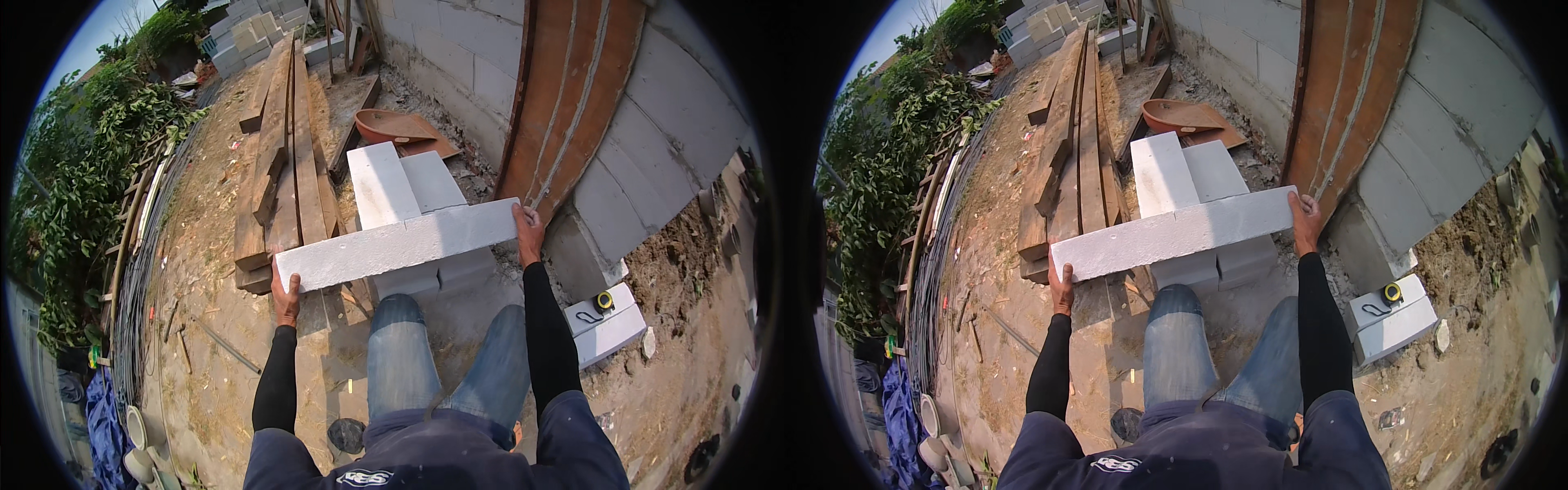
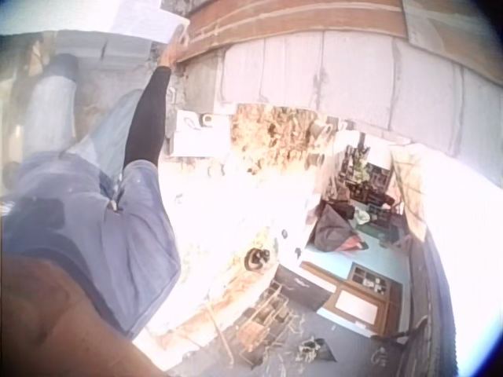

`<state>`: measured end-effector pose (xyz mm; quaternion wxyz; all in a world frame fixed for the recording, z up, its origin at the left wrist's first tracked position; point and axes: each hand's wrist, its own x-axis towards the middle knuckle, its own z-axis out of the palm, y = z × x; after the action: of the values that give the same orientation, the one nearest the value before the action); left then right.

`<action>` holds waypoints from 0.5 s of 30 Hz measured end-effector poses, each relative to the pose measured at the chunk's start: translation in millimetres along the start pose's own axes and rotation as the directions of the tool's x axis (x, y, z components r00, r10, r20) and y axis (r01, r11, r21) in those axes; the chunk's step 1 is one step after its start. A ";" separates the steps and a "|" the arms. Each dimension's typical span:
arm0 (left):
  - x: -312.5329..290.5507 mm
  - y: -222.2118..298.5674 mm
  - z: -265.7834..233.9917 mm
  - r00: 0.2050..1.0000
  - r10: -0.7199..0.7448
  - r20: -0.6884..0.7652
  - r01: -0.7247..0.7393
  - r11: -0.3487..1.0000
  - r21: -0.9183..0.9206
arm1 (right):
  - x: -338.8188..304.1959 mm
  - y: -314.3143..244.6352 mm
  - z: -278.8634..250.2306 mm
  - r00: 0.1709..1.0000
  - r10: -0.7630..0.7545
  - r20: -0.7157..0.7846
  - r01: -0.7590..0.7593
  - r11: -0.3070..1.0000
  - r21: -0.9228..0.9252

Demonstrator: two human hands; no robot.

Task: The person measures a lightweight concrete block with a tape measure, marks it, and سپس uses a handsaw to cut the block while holding it in place by hand and knee.

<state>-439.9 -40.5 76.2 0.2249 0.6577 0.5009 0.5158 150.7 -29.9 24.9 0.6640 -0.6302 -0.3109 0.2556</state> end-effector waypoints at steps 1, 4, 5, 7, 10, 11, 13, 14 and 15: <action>0.2 1.8 6.1 0.999 -0.006 -0.037 0.004 0.998 -0.056 | -3.0 5.2 -1.3 0.999 0.025 -0.025 -0.026 0.999 -0.044; 0.3 9.0 24.0 0.988 -0.037 -0.150 0.003 0.975 -0.221 | -6.6 8.2 1.2 0.992 0.108 -0.071 -0.113 0.992 -0.059; -5.3 10.2 24.8 0.988 -0.041 -0.148 0.010 0.979 -0.203 | -6.6 2.6 7.8 0.987 0.149 -0.062 -0.149 0.989 0.006; -11.2 15.8 23.7 0.987 -0.040 -0.158 0.013 0.985 -0.170 | -12.5 -3.8 12.3 0.975 0.207 -0.086 -0.206 0.978 0.016; -8.7 34.4 31.2 0.982 -0.116 -0.152 0.076 0.966 -0.247 | -5.1 -9.8 -8.4 0.959 0.184 -0.216 -0.220 0.963 -0.158; -14.9 35.7 29.7 0.978 -0.167 -0.127 0.127 0.953 -0.274 | -1.6 -14.5 -12.7 0.964 0.171 -0.204 -0.223 0.936 -0.272; -8.5 27.2 39.3 0.943 -0.307 -0.126 0.264 0.924 -0.276 | 5.6 -22.6 -25.7 0.971 0.171 -0.169 -0.234 0.830 -0.505; -11.4 22.2 37.8 0.935 -0.331 -0.126 0.295 0.926 -0.237 | -4.0 -33.3 -14.8 0.965 0.139 -0.221 -0.245 0.773 -0.586; -5.2 14.2 33.6 0.928 -0.348 -0.131 0.310 0.920 -0.241 | -6.5 -45.0 -3.3 0.970 0.131 -0.203 -0.230 0.761 -0.607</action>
<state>-403.3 -43.4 73.0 0.3349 0.4886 0.5628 0.5765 146.3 -40.3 69.0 0.4099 -0.8590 -0.2658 0.1531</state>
